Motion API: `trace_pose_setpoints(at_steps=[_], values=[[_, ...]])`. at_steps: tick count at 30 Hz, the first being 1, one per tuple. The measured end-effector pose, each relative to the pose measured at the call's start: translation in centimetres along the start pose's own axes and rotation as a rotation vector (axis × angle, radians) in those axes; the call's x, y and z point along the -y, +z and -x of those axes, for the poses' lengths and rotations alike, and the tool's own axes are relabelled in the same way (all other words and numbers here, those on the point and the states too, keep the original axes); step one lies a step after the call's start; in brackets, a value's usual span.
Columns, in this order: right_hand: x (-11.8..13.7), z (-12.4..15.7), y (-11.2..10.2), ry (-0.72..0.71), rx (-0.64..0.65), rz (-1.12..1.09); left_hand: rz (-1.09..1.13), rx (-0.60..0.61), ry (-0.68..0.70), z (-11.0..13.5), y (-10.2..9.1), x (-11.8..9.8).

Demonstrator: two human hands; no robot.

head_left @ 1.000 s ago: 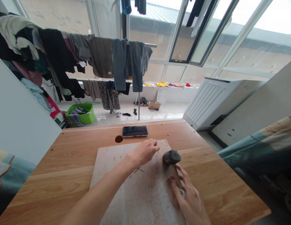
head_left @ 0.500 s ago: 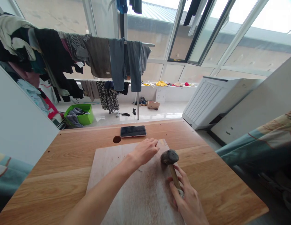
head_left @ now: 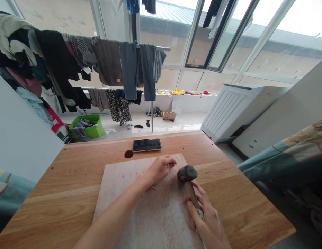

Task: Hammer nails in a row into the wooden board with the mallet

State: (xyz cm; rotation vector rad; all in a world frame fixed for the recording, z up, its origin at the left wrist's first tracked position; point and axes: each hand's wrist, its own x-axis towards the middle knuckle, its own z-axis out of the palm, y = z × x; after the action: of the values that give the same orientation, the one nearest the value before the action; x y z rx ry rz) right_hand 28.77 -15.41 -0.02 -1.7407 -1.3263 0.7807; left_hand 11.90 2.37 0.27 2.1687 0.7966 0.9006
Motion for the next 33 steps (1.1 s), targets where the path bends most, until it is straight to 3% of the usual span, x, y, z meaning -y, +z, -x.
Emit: trace_pose_setpoints(at_steps=[4,12,25,33], values=[[0.0,0.0,0.0,0.019,0.013,-0.021,0.114,-0.086,-0.055,0.3,0.5,0.7],[-0.8,-0.1,0.0,0.083,0.001,0.014,0.1,-0.084,-0.014,0.5,0.6,0.4],[0.7,-0.6,-1.4,0.258,0.2,-0.092,0.051,-0.058,-0.085,0.7,0.8,0.5],[1.5,-1.4,-1.7,0.231,0.159,-0.121,0.075,-0.034,-0.125,0.6,0.9,0.4]])
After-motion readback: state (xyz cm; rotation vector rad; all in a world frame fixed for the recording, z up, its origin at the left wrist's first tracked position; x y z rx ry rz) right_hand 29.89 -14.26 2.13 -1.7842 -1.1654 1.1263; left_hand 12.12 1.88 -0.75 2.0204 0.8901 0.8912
